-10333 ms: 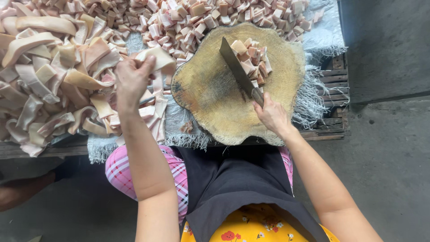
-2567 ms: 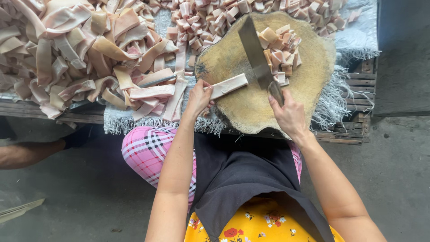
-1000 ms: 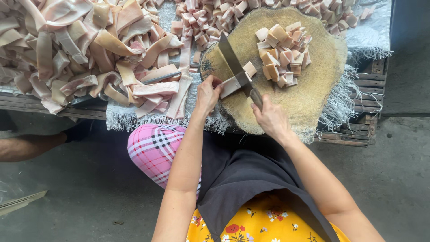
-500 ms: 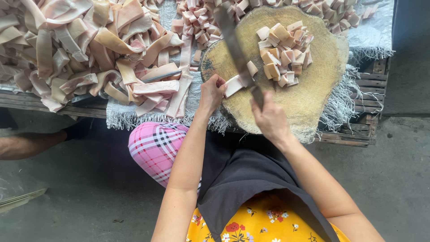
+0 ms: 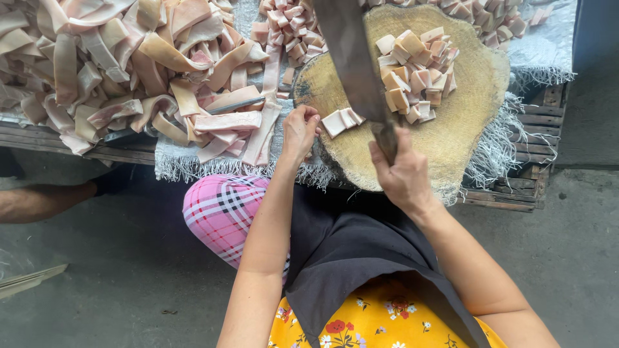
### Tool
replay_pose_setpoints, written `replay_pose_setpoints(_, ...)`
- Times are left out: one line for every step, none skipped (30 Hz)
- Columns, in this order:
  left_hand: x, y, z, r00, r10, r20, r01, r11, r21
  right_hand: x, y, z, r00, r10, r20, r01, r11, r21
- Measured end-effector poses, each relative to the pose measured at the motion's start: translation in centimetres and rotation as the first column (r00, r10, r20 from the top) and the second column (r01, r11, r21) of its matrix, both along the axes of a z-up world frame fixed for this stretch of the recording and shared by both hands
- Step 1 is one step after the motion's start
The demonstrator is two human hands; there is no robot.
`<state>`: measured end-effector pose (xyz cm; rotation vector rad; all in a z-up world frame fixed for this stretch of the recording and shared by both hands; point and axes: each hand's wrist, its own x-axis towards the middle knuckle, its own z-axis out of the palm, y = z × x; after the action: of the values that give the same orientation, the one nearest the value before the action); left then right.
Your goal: The person sits on the floor and uses a large cleaver to chop strips of pork belly into small cubes on a wooden cutting board. The chopped pieces are pushed to the side of the board as the task continues.
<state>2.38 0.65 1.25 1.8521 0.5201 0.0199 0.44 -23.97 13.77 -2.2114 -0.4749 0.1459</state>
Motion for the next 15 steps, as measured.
replay_pose_setpoints(-0.1,0.1,-0.1,0.999,-0.027,0.027,0.024,0.995,0.095,-0.2,0.4,-1.3,1.000,0.008,-0.015,-0.008,1.000,-0.011)
replay_pose_setpoints(-0.2,0.0,-0.4,0.997,-0.056,0.050,0.045,0.981,0.190,-0.3,0.8,-2.7,0.998,0.038,-0.043,-0.045,0.985,-0.166)
replay_pose_setpoints(-0.2,0.0,-0.7,0.994,-0.089,0.071,0.065,0.956,0.286,-0.2,1.3,-4.1,0.995,0.062,-0.074,-0.082,0.946,-0.314)
replay_pose_setpoints(-0.3,-0.2,-1.0,0.989,-0.112,0.101,0.076,0.949,0.307,-0.1,1.3,-5.0,0.991,0.080,-0.108,-0.120,0.883,-0.453)
replay_pose_setpoints(-0.3,-0.5,-1.3,0.983,-0.134,0.127,0.085,0.941,0.329,0.2,1.1,-5.5,0.988,0.071,-0.139,-0.126,0.888,-0.442)
replay_pose_setpoints(-0.4,-0.6,-1.5,0.976,-0.156,0.153,0.094,0.932,0.350,0.7,1.0,-5.7,0.984,0.062,-0.170,-0.130,0.893,-0.430)
replay_pose_setpoints(-0.6,-0.8,-1.7,0.972,-0.168,0.161,0.103,0.931,0.350,1.2,0.9,-5.5,0.980,0.049,-0.195,-0.129,0.897,-0.423)
replay_pose_setpoints(-0.9,-1.0,-1.7,0.969,-0.180,0.170,0.112,0.930,0.350,1.6,0.6,-4.9,0.949,-0.016,-0.316,-0.109,0.920,-0.376)
replay_pose_setpoints(-1.0,-1.0,-1.5,0.966,-0.190,0.176,0.119,0.928,0.352,2.2,0.4,-4.0,0.897,-0.070,-0.436,-0.086,0.941,-0.328)
replay_pose_setpoints(-0.9,-0.9,-1.3,0.967,-0.197,0.162,0.136,0.935,0.328,2.6,0.3,-3.0,0.828,-0.113,-0.550,-0.057,0.958,-0.282)
replay_pose_setpoints(-1.0,-0.6,-1.2,0.969,-0.202,0.144,0.151,0.941,0.303,2.5,0.3,-2.1,0.846,-0.124,-0.519,-0.014,0.967,-0.254)
replay_pose_setpoints(-1.0,-0.4,-1.3,0.970,-0.207,0.127,0.166,0.946,0.278,2.2,0.3,-1.2,0.862,-0.137,-0.488,0.028,0.974,-0.223)
replay_pose_setpoints(-1.1,0.1,-1.5,0.983,-0.144,0.116,0.115,0.966,0.231,2.0,0.2,-0.5,0.877,-0.149,-0.457,0.066,0.979,-0.191)
replay_pose_setpoints(-1.2,0.8,-2.0,0.991,-0.081,0.102,0.062,0.981,0.184,1.8,-0.1,0.1,0.896,-0.142,-0.422,0.059,0.977,-0.203)
replay_pose_setpoints(-1.4,1.9,-2.7,0.996,-0.019,0.084,0.007,0.990,0.139,1.6,-0.5,0.6,0.913,-0.133,-0.387,0.053,0.976,-0.212)
